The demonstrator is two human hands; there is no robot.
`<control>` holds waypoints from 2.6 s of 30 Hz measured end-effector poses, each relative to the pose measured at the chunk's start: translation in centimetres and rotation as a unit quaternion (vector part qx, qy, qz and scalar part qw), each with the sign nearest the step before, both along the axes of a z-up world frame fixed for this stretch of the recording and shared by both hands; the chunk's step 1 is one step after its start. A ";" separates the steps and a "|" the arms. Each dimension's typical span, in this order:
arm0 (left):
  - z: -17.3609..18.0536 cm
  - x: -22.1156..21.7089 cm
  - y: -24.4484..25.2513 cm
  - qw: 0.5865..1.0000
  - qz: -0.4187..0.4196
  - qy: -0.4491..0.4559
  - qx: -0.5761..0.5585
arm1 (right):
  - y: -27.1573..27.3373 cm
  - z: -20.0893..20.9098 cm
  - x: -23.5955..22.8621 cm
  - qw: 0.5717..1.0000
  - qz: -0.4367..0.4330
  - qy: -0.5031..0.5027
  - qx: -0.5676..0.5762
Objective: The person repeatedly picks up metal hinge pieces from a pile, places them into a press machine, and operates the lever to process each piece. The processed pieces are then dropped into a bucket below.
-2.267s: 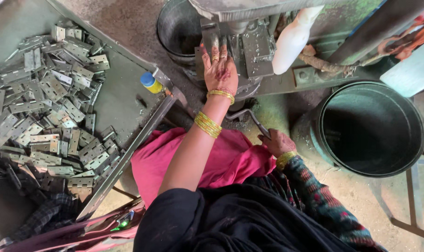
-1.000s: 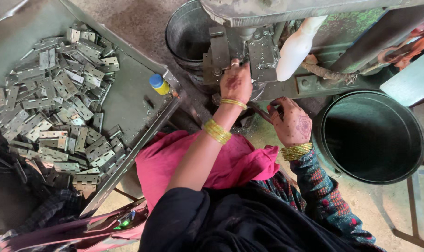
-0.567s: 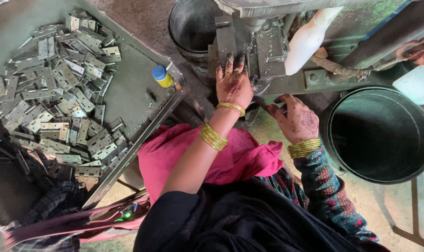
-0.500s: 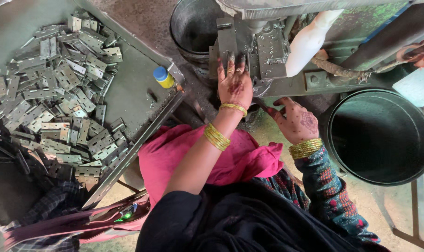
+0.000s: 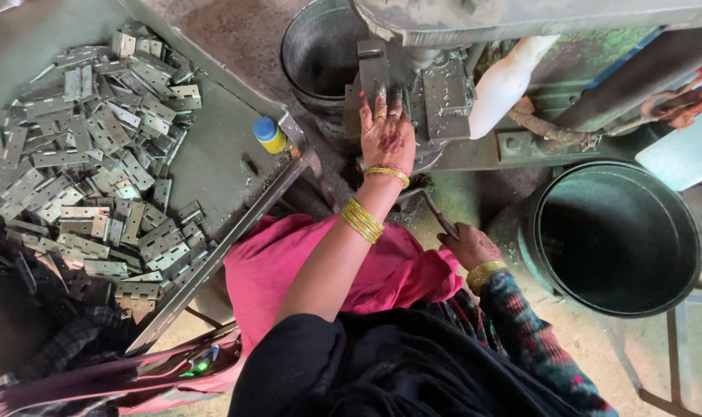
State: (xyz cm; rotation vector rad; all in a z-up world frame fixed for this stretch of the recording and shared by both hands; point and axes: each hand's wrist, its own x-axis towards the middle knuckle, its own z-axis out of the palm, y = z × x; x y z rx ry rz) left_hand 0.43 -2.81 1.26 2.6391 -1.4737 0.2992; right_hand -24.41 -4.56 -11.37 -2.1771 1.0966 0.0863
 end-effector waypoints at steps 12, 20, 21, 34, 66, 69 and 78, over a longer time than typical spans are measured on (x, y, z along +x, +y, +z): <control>-2.6 0.3 -2.0 0.999 0.013 -0.048 -0.003 | 2.1 0.3 -1.5 0.997 -0.009 -0.015 -0.077; -1.7 1.1 -2.4 0.993 0.036 -0.105 -0.028 | 1.7 -0.7 -0.5 0.999 -0.020 -0.028 -0.019; -1.4 1.2 -2.3 0.996 0.026 -0.074 -0.030 | 1.8 -0.6 -0.3 0.999 -0.020 -0.026 -0.026; -2.4 3.9 -4.5 0.995 0.028 -0.043 -0.083 | 1.7 -0.6 0.4 0.999 -0.018 0.017 -0.035; -3.9 15.2 35.3 0.942 0.322 -0.092 0.035 | -1.6 10.1 0.0 0.952 0.009 -0.147 -0.270; -5.7 19.2 35.7 0.939 0.342 -0.024 0.037 | -1.5 10.1 0.0 0.950 0.010 -0.143 -0.277; -5.0 21.6 27.4 0.964 0.241 0.082 -0.080 | -0.7 11.7 -0.4 0.950 0.005 -0.207 -0.235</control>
